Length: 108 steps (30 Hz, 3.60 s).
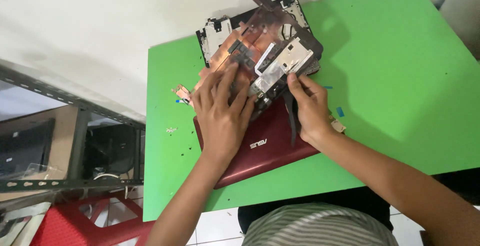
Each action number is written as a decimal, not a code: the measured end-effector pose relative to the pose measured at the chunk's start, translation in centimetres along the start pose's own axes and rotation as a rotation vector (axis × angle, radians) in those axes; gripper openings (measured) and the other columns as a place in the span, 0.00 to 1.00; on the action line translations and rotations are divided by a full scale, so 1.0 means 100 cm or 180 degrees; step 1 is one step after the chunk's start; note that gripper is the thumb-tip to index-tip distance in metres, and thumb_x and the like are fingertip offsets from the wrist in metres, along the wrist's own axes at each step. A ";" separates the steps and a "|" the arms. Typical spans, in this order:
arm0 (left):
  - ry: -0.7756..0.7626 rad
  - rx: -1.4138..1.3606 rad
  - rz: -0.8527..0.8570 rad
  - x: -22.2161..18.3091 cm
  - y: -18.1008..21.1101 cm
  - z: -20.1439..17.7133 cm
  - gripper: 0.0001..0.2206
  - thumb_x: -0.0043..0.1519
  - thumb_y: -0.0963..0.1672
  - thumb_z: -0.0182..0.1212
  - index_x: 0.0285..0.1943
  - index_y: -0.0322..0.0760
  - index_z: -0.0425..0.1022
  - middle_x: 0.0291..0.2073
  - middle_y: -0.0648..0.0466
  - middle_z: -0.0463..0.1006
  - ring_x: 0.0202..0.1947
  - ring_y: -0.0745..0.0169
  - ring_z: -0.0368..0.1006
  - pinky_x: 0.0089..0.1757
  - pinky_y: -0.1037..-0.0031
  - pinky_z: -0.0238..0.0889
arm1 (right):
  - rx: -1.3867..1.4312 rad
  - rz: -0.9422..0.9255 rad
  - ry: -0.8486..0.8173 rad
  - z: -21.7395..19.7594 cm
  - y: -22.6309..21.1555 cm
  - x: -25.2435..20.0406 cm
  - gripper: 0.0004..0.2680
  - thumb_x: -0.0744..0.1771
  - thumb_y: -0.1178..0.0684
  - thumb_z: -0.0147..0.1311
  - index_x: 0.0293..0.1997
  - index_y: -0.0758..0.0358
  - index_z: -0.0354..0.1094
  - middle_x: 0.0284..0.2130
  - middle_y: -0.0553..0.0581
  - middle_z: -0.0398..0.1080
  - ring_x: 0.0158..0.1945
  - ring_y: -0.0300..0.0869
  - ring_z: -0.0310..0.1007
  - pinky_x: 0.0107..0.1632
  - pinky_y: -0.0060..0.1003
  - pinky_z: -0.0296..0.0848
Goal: Disassembling and reassembling laptop components, specifically fitting the palm rest and keyboard assembly onto the chassis.
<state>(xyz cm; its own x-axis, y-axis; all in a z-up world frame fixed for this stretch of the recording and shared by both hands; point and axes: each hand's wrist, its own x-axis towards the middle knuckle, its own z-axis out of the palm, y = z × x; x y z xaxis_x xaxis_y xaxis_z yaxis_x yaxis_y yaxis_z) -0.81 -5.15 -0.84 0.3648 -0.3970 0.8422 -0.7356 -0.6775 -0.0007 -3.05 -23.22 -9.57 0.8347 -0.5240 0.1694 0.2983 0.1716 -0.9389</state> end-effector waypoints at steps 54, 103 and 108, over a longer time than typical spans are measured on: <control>-0.0475 -0.0727 -0.0338 0.027 -0.010 0.010 0.13 0.62 0.43 0.69 0.54 0.35 0.79 0.51 0.52 0.70 0.44 0.54 0.63 0.53 0.61 0.55 | -0.0405 -0.0013 -0.0661 0.005 -0.042 -0.018 0.14 0.71 0.55 0.55 0.25 0.64 0.63 0.22 0.43 0.56 0.28 0.29 0.47 0.34 0.26 0.51; 0.0124 -0.0958 -0.0647 -0.002 -0.025 0.025 0.15 0.64 0.36 0.60 0.58 0.40 0.79 0.51 0.54 0.74 0.49 0.52 0.67 0.49 0.64 0.61 | -0.0434 -0.0252 -0.0439 0.001 -0.024 -0.017 0.13 0.70 0.56 0.61 0.23 0.60 0.69 0.15 0.44 0.57 0.25 0.29 0.50 0.29 0.24 0.52; 0.0713 -0.0782 -0.0343 0.003 -0.025 0.016 0.20 0.61 0.34 0.57 0.59 0.44 0.80 0.50 0.56 0.73 0.45 0.58 0.68 0.47 0.68 0.61 | -0.0316 -0.0046 -0.0163 0.004 -0.027 -0.019 0.12 0.70 0.54 0.63 0.24 0.59 0.69 0.16 0.44 0.59 0.25 0.29 0.53 0.28 0.23 0.55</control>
<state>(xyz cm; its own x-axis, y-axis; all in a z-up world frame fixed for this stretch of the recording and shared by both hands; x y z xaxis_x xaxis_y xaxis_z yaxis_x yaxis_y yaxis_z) 2.05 -4.62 -1.44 0.3335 -0.1671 0.9278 -0.8251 -0.5279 0.2015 -5.23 -22.37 -7.21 0.8540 -0.4820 0.1958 0.2652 0.0796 -0.9609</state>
